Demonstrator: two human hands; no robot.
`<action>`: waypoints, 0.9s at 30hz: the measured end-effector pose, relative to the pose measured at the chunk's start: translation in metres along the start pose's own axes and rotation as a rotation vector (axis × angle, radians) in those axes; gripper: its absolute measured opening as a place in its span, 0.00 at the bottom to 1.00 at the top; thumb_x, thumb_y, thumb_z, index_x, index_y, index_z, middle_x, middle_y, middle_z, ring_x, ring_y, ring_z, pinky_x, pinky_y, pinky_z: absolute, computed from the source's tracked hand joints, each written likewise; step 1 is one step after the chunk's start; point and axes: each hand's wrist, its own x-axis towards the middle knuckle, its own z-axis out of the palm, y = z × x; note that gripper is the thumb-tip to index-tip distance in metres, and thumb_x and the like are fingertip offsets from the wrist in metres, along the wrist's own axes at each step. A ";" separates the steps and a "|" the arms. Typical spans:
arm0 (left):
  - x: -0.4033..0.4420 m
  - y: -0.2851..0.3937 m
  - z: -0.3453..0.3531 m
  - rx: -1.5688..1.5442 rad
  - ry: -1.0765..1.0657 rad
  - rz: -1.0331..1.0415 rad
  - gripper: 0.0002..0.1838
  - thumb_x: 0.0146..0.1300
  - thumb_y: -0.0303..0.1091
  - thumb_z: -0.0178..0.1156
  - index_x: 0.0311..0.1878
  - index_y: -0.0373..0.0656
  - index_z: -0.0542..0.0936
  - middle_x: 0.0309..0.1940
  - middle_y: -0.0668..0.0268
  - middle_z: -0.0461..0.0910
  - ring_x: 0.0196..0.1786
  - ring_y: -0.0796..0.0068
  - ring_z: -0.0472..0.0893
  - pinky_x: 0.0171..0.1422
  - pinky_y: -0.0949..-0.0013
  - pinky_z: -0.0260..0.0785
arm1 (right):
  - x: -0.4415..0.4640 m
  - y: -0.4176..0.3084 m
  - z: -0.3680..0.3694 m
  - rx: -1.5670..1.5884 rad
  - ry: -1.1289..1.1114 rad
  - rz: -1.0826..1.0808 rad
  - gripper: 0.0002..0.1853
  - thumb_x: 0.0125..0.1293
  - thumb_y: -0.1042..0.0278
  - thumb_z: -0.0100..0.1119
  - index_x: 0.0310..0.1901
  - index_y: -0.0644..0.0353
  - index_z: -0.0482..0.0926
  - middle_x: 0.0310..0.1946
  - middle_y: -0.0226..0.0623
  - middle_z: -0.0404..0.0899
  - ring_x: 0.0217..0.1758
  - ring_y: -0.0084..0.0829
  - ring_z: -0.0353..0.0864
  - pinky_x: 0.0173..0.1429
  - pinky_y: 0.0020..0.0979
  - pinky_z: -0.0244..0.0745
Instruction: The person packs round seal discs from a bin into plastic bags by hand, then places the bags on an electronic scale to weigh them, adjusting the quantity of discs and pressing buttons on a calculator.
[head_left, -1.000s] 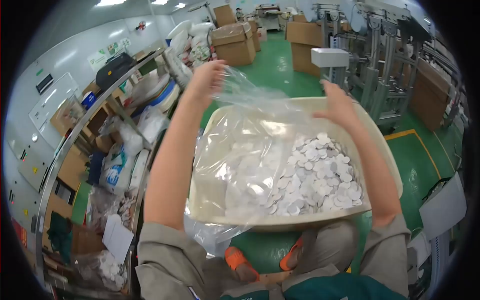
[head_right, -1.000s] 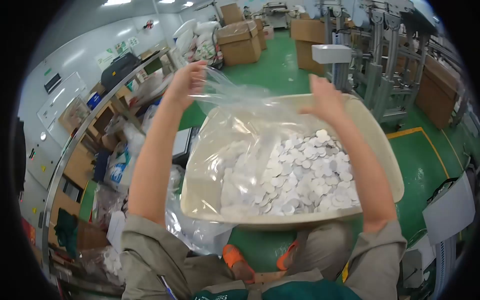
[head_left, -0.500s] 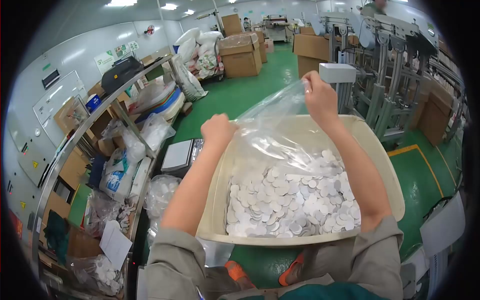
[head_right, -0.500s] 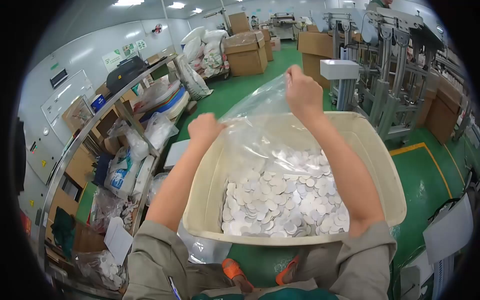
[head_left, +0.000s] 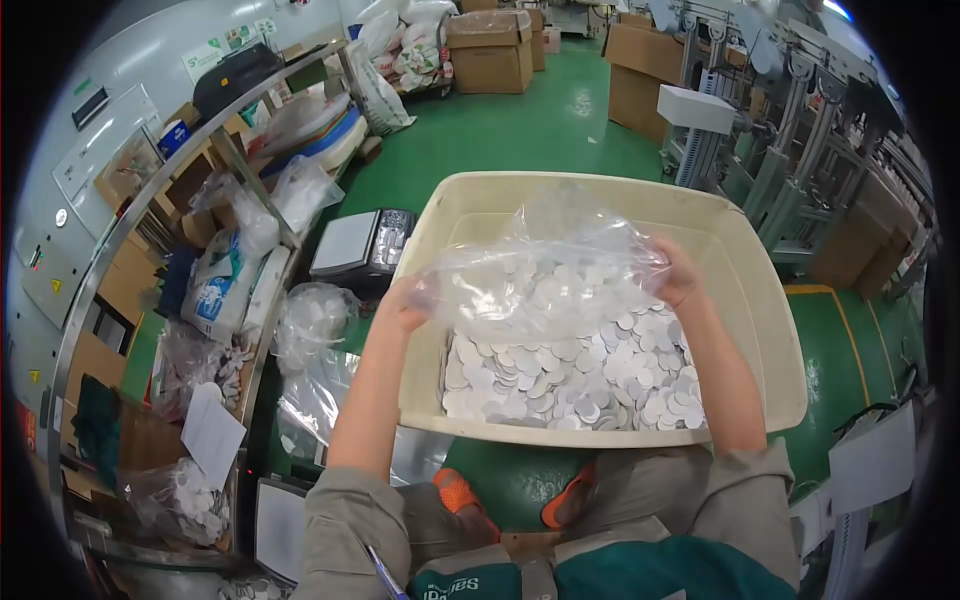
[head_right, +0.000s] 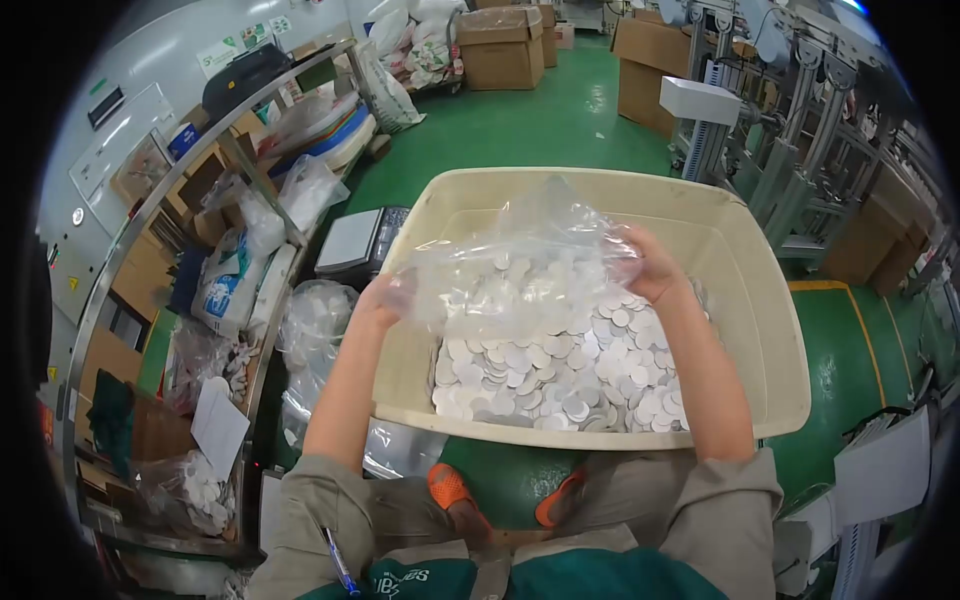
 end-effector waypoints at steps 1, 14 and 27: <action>-0.007 -0.001 0.005 0.105 0.107 0.046 0.12 0.57 0.27 0.50 0.43 0.32 0.72 0.37 0.61 0.76 0.40 0.73 0.76 0.45 0.70 0.71 | -0.003 -0.003 -0.010 -0.055 0.007 -0.016 0.04 0.58 0.68 0.51 0.32 0.57 0.73 0.24 0.26 0.72 0.24 0.19 0.72 0.27 0.24 0.68; -0.047 0.004 0.048 0.503 -0.184 0.046 0.19 0.57 0.28 0.52 0.53 0.37 0.68 0.38 0.62 0.77 0.39 0.72 0.77 0.46 0.71 0.69 | 0.037 -0.033 -0.013 0.645 -0.260 -0.489 0.25 0.57 0.69 0.35 0.56 0.72 0.58 0.56 0.50 0.63 0.50 0.39 0.72 0.55 0.36 0.69; 0.020 -0.051 0.136 1.632 -0.442 0.761 0.30 0.51 0.26 0.57 0.58 0.64 0.67 0.57 0.49 0.63 0.55 0.53 0.69 0.57 0.60 0.63 | 0.115 -0.042 0.045 0.349 -0.096 -0.277 0.27 0.55 0.69 0.34 0.55 0.77 0.59 0.30 0.40 0.75 0.28 0.29 0.74 0.32 0.27 0.73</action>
